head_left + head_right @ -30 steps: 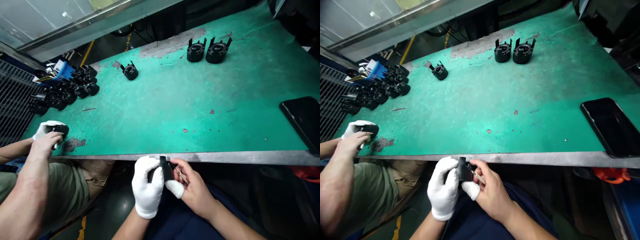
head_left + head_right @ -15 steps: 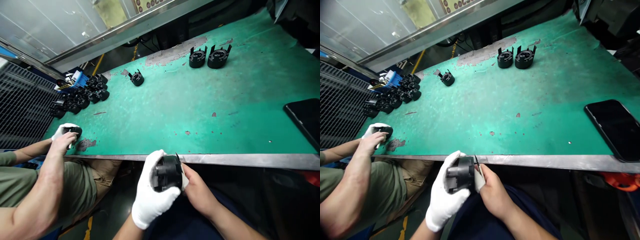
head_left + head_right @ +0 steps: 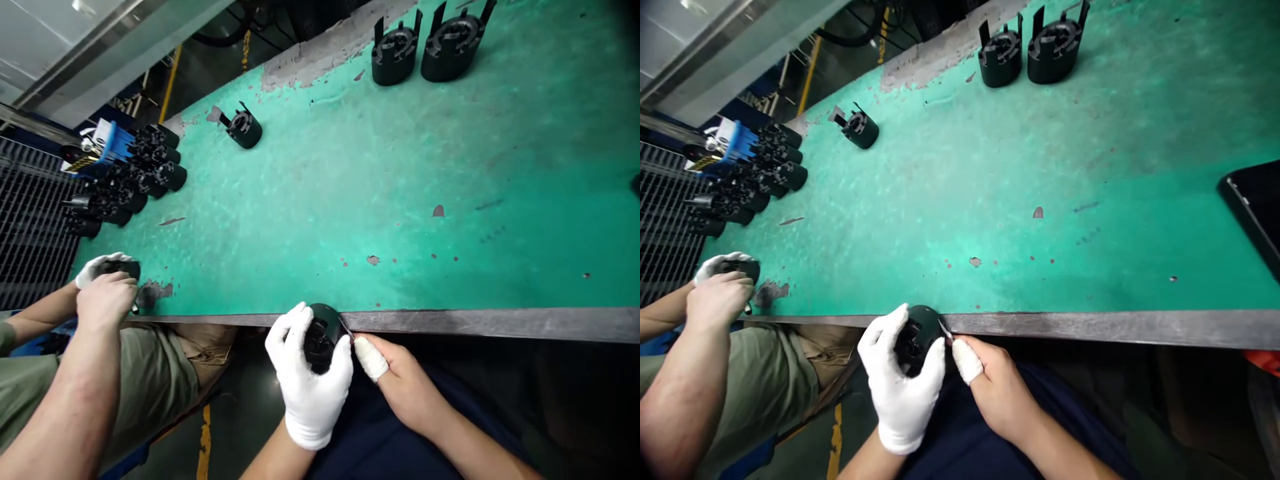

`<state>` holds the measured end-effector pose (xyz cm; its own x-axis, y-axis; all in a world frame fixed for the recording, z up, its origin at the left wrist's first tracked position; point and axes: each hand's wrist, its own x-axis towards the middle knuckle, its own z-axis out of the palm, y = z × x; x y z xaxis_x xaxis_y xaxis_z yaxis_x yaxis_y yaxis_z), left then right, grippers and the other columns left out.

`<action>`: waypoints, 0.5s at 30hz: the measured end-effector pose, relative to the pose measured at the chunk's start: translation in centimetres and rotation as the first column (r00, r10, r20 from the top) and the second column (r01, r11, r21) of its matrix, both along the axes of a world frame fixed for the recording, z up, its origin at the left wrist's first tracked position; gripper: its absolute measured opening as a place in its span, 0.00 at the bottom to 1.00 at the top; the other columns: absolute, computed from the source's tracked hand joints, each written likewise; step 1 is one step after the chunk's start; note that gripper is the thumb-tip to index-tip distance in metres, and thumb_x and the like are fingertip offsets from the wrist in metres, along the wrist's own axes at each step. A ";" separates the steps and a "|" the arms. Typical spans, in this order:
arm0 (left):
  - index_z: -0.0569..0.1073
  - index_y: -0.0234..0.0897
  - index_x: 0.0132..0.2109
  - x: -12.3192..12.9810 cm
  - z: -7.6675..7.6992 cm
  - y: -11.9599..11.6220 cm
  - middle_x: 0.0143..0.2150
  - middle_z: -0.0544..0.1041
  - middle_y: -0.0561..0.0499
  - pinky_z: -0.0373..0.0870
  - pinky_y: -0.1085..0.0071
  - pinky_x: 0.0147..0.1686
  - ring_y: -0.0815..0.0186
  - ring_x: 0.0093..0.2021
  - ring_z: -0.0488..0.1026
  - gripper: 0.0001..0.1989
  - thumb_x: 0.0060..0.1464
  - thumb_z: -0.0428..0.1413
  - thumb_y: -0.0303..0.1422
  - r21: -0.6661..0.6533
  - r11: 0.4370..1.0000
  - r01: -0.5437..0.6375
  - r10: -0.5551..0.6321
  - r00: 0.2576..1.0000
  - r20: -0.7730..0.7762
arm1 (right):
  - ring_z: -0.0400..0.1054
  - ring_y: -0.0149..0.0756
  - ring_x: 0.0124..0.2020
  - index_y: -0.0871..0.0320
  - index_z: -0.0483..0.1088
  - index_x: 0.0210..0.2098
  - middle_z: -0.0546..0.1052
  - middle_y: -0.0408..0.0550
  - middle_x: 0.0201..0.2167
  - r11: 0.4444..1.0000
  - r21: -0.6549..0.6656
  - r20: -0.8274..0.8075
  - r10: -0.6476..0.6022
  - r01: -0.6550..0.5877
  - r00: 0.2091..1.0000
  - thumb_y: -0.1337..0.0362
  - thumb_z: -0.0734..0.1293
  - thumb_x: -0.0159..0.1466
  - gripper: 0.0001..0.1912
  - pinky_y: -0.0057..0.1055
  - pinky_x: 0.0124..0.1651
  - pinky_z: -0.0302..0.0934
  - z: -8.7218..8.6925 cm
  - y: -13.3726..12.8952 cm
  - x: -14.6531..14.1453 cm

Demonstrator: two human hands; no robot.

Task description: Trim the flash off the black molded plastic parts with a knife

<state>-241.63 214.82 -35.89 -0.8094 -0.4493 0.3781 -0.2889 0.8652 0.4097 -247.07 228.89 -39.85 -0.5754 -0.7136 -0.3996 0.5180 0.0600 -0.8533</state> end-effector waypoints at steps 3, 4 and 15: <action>0.67 0.34 0.61 0.0 -0.1 0.2 0.56 0.69 0.38 0.70 0.51 0.60 0.51 0.59 0.69 0.32 0.50 0.67 0.29 0.016 1.000 -0.002 0.002 1.000 -0.014 | 0.73 0.42 0.46 0.50 0.77 0.55 0.81 0.47 0.48 1.000 -0.005 -0.003 0.018 -0.018 1.000 0.53 0.59 0.74 0.20 0.36 0.51 0.66 -0.1 0.2 -0.1; 0.67 0.34 0.60 0.0 -0.2 0.3 0.56 0.68 0.38 0.71 0.50 0.59 0.51 0.59 0.70 0.32 0.49 0.67 0.28 0.028 1.000 -0.003 0.004 1.000 -0.024 | 0.73 0.43 0.47 0.50 0.77 0.55 0.81 0.47 0.48 1.000 -0.003 -0.006 0.022 -0.022 1.000 0.54 0.59 0.73 0.19 0.37 0.52 0.66 -0.1 0.2 -0.2; 0.68 0.36 0.58 0.7 -1.5 -0.2 0.54 0.64 0.42 0.73 0.47 0.56 0.46 0.56 0.74 0.35 0.42 0.69 0.26 0.039 0.999 0.022 -0.019 0.996 -0.082 | 0.73 0.44 0.48 0.51 0.78 0.51 0.81 0.49 0.48 0.994 0.103 -0.019 -0.023 0.025 1.000 0.55 0.59 0.73 0.18 0.38 0.56 0.65 0.3 -0.6 -0.2</action>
<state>-240.89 214.61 -37.41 -0.7855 -0.4492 0.4257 -0.2355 0.8531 0.4656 -247.30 228.31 -39.58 -0.5995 -0.6550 -0.4600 0.5049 0.1365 -0.8523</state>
